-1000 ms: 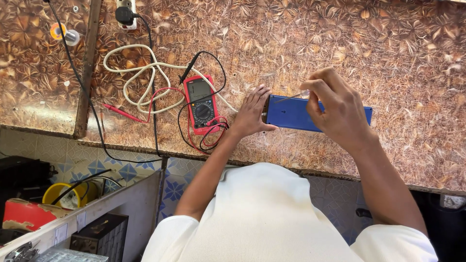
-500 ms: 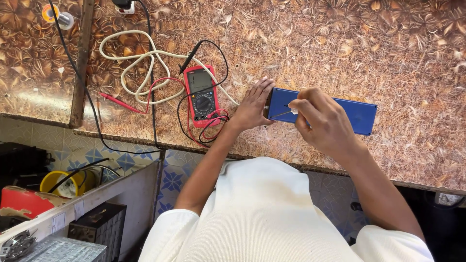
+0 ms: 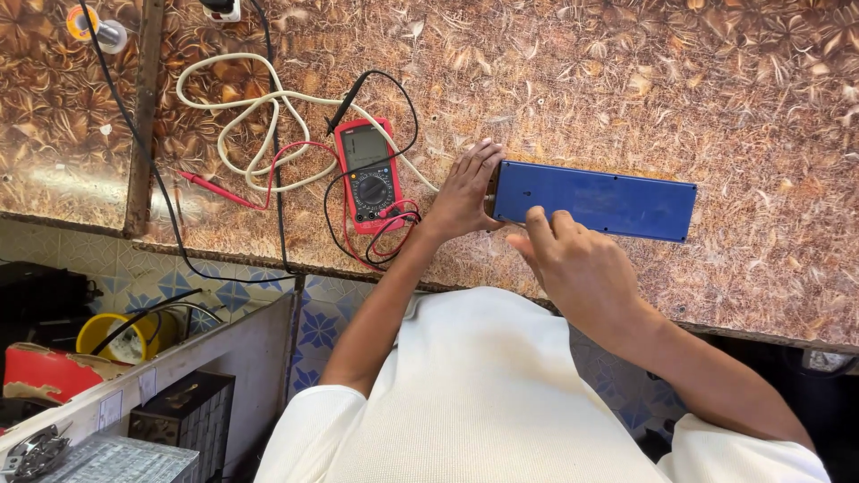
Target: Using a flathead screwdriver to pry open the plastic shell of an electronic device on a repair bench.
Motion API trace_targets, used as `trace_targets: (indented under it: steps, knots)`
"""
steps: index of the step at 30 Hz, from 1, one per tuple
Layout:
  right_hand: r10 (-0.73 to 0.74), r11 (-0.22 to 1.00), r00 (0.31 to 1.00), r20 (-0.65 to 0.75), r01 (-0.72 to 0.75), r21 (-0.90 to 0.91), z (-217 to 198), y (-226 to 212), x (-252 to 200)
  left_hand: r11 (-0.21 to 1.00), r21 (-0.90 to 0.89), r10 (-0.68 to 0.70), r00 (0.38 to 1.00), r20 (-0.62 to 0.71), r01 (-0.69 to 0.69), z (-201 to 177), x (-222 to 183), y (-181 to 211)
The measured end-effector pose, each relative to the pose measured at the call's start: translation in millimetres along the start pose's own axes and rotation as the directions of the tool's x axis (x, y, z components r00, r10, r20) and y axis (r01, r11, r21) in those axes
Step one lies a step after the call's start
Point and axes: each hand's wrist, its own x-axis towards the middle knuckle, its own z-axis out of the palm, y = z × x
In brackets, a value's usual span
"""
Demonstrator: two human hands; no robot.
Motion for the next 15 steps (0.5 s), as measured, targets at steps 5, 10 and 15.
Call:
trace_targets:
  steps: [5,10,15]
  knots:
    - [-0.133,0.991,0.988,0.073,0.135,-0.024,2,10,9,1.0,-0.009,0.021,1.0,0.0,-0.021,-3,0,1]
    - [-0.403,0.881,0.915,0.024,0.381,0.281,-34,20,27,0.999,0.002,0.052,0.998,-0.037,-0.052,7,-2,-9]
    - [-0.212,0.973,0.977,-0.013,0.213,0.093,-18,19,18,0.998,-0.048,0.026,0.999,-0.026,-0.027,-7,-1,1]
